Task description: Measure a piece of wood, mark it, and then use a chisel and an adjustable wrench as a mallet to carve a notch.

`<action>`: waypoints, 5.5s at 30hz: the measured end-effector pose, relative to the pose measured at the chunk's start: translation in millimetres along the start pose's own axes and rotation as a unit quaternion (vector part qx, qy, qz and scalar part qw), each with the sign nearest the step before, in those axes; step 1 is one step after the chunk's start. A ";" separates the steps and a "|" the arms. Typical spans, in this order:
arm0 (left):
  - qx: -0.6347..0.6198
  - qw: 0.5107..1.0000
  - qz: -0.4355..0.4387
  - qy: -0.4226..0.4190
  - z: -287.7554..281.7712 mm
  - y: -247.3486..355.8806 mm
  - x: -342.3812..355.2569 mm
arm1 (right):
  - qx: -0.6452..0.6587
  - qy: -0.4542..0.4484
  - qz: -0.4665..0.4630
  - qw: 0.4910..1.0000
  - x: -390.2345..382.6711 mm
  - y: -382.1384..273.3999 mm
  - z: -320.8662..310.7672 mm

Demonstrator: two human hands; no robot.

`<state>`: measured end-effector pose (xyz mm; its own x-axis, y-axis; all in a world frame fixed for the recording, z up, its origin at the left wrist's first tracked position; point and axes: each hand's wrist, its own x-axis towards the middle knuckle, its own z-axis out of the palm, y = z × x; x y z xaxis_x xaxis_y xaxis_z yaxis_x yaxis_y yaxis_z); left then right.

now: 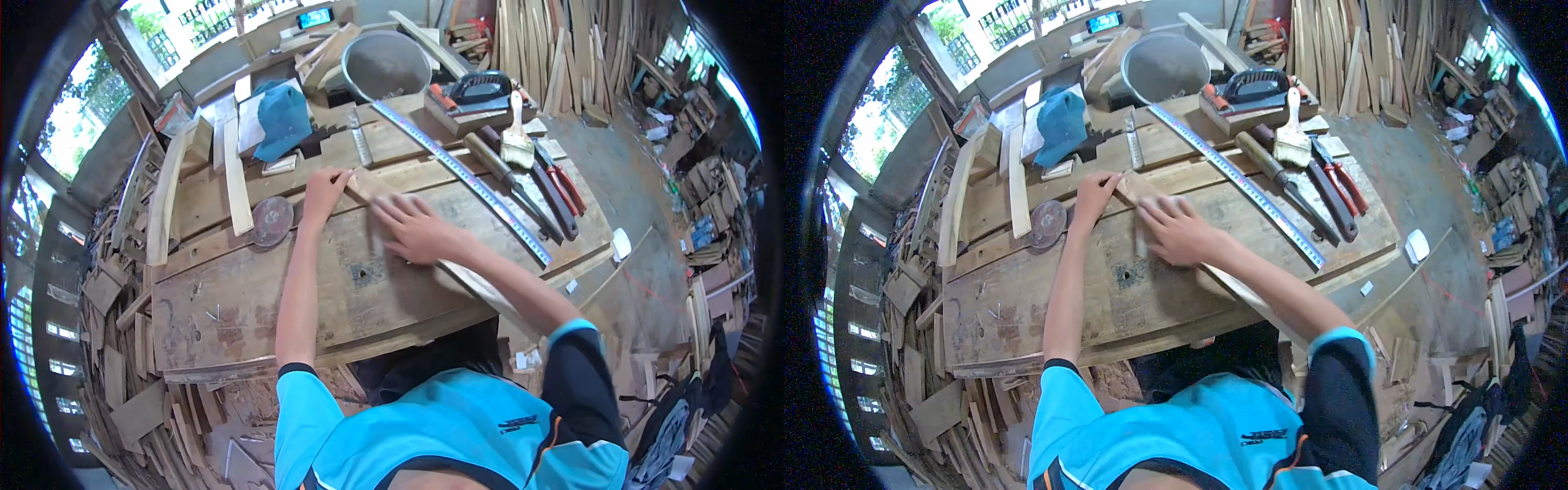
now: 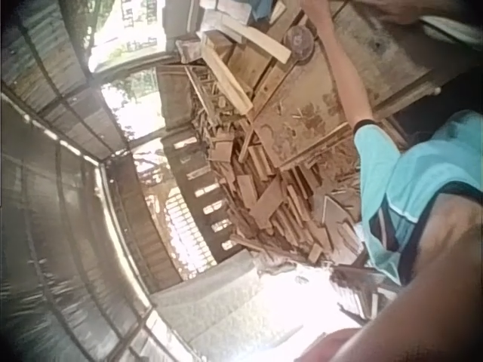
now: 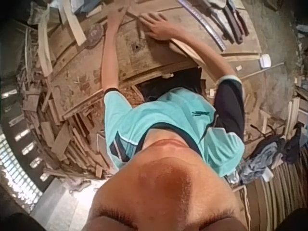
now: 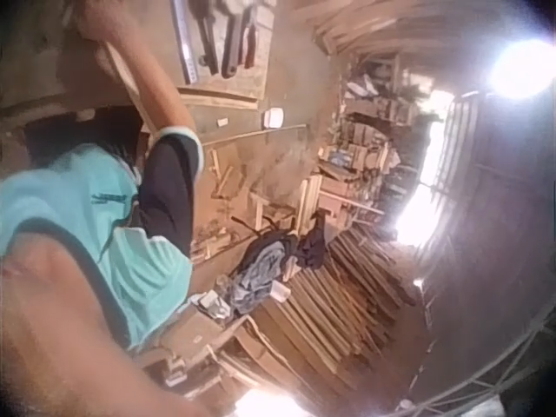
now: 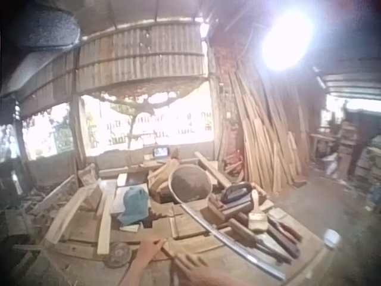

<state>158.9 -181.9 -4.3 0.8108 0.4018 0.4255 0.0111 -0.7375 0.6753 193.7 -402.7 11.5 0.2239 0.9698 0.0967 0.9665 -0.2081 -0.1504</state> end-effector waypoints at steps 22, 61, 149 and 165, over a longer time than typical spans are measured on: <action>0.004 0.997 -0.026 0.069 -6.8 -20.5 -5.3 | 0.020 -0.100 -0.011 0.995 -36.8 1.3 -14.0; 0.037 0.996 -0.079 0.030 -10.0 -21.8 -10.3 | 0.048 -0.075 0.116 0.989 -157.7 6.9 -37.2; 0.015 0.997 -0.028 -0.066 -9.0 -25.0 4.9 | 0.037 0.134 0.092 0.986 64.2 -37.7 43.6; -0.023 0.996 -0.060 -0.068 -16.2 -25.3 7.0 | 0.058 0.116 0.264 0.956 -184.1 4.6 -18.4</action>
<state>154.8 -151.6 -8.6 0.8774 0.4055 0.2564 0.0886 -0.6622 0.7441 159.2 -584.6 11.2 0.7111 0.6767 0.1911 0.6940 -0.6319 -0.3450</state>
